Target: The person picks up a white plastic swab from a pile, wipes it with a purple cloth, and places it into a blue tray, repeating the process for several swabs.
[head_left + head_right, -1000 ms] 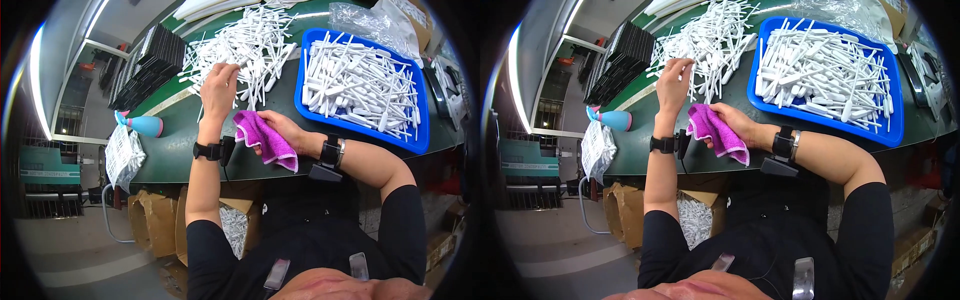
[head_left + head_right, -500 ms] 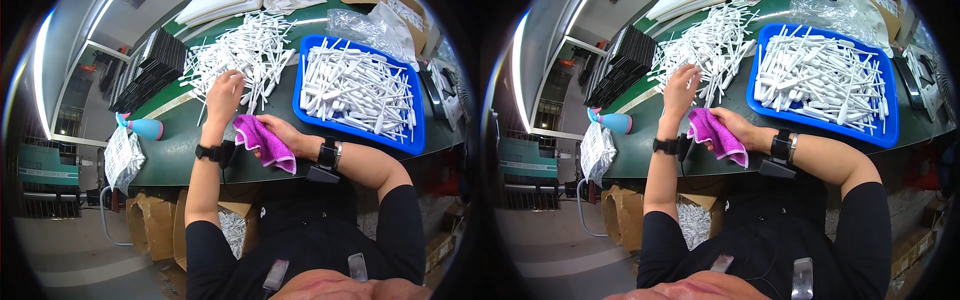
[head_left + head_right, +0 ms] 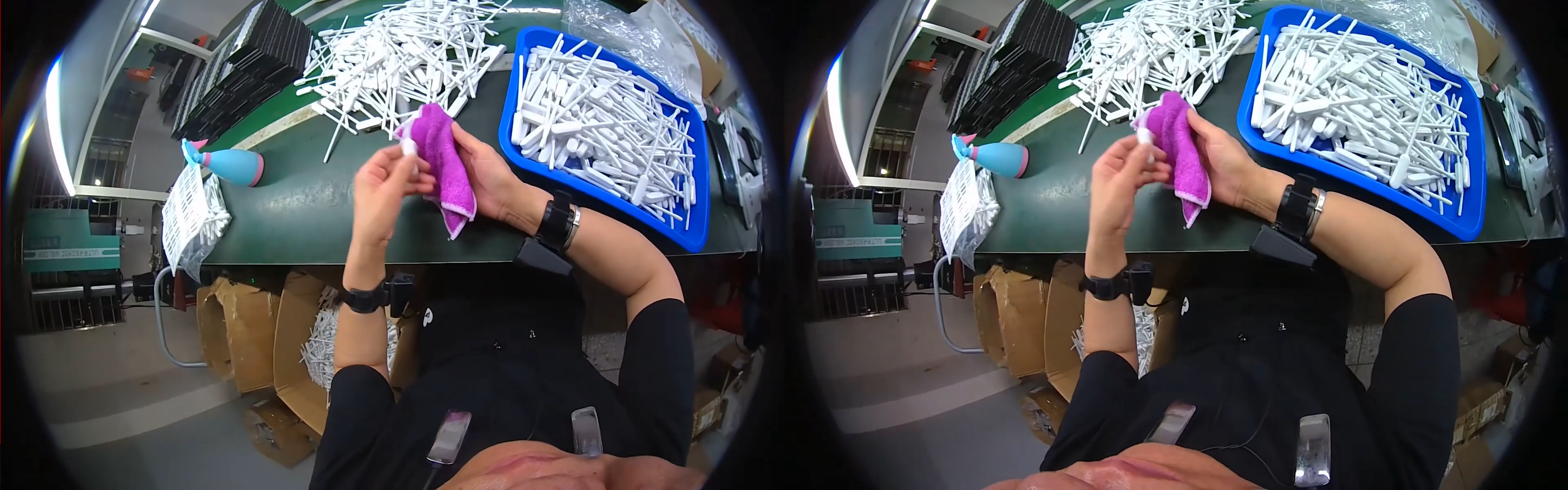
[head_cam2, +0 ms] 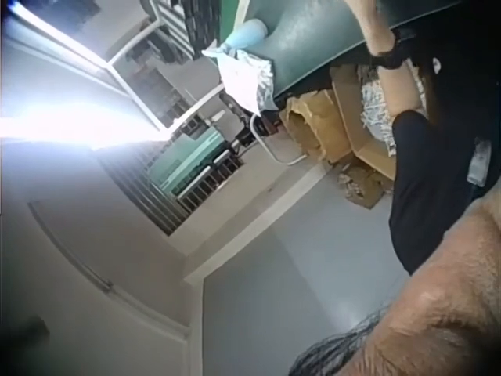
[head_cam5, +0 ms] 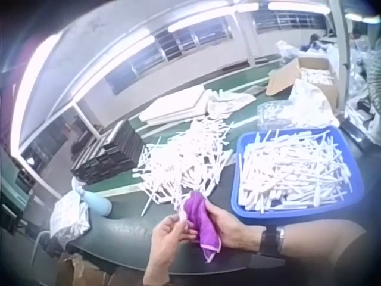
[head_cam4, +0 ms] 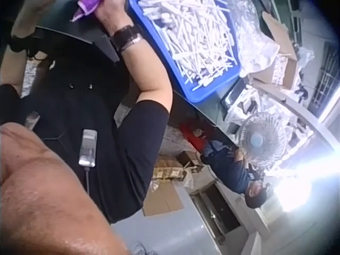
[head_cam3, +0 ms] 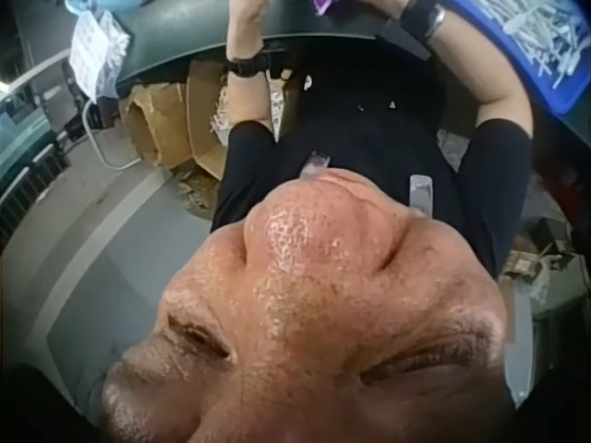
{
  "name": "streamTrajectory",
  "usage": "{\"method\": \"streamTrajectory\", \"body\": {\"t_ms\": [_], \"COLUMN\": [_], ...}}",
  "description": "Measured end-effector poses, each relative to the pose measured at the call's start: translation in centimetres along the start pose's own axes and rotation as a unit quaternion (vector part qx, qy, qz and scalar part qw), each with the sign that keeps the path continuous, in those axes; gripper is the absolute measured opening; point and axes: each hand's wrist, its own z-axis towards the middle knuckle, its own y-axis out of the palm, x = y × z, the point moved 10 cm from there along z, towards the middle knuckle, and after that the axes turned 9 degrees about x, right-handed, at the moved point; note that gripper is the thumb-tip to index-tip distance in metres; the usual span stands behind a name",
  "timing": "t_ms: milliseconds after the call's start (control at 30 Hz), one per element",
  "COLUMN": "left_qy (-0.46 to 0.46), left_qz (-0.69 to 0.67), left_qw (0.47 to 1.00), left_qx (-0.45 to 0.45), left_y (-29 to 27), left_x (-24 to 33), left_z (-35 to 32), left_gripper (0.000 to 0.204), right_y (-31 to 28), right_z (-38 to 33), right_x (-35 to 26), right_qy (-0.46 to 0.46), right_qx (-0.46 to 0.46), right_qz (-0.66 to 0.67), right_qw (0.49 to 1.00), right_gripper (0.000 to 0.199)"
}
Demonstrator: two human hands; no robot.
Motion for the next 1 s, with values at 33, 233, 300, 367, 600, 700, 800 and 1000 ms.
{"method": "streamTrajectory", "body": {"t_ms": [33,233,300,367,600,700,800,1000], "left_qy": [0.019,0.328,-0.059,-0.153,-0.051,0.164,0.22,0.385], "left_qz": [0.069,0.48,0.24,0.055,0.117,0.427,0.458,0.47], "left_qw": [0.997,0.812,0.966,0.979,0.99,0.888,0.854,0.77], "left_qx": [-0.006,0.045,-0.077,-0.124,-0.06,0.045,0.113,0.196], "left_y": [0.0,4.8,3.7,3.7,1.9,1.7,1.4,1.9], "left_x": [-1.0,1.7,-4.7,-5.1,-3.7,-0.5,2.5,5.4], "left_z": [-0.3,-6.9,-7.5,-9.2,-9.7,-9.3,-8.6,-7.9], "left_gripper": [0.019,0.015,0.016,0.014,0.014,0.015,0.013,0.015], "right_y": [0.9,-1.6,-2.7,-2.8,0.8,-1.7,-1.3,0.8], "right_z": [0.0,0.1,-0.2,-0.4,0.0,1.1,0.5,0.0], "right_x": [0.4,-0.8,-1.7,-2.0,0.2,-1.1,-2.0,-0.4], "right_qy": [0.005,-0.111,-0.101,-0.095,0.054,-0.025,-0.072,-0.049], "right_qx": [-0.031,-0.002,0.051,0.077,-0.175,-0.076,-0.014,-0.042], "right_qz": [-0.022,-0.186,-0.157,-0.139,0.1,-0.019,-0.074,-0.077], "right_qw": [0.999,0.976,0.981,0.983,0.978,0.997,0.995,0.995], "right_gripper": [0.045,0.035,0.033,0.033,0.033,0.033,0.034,0.037]}}
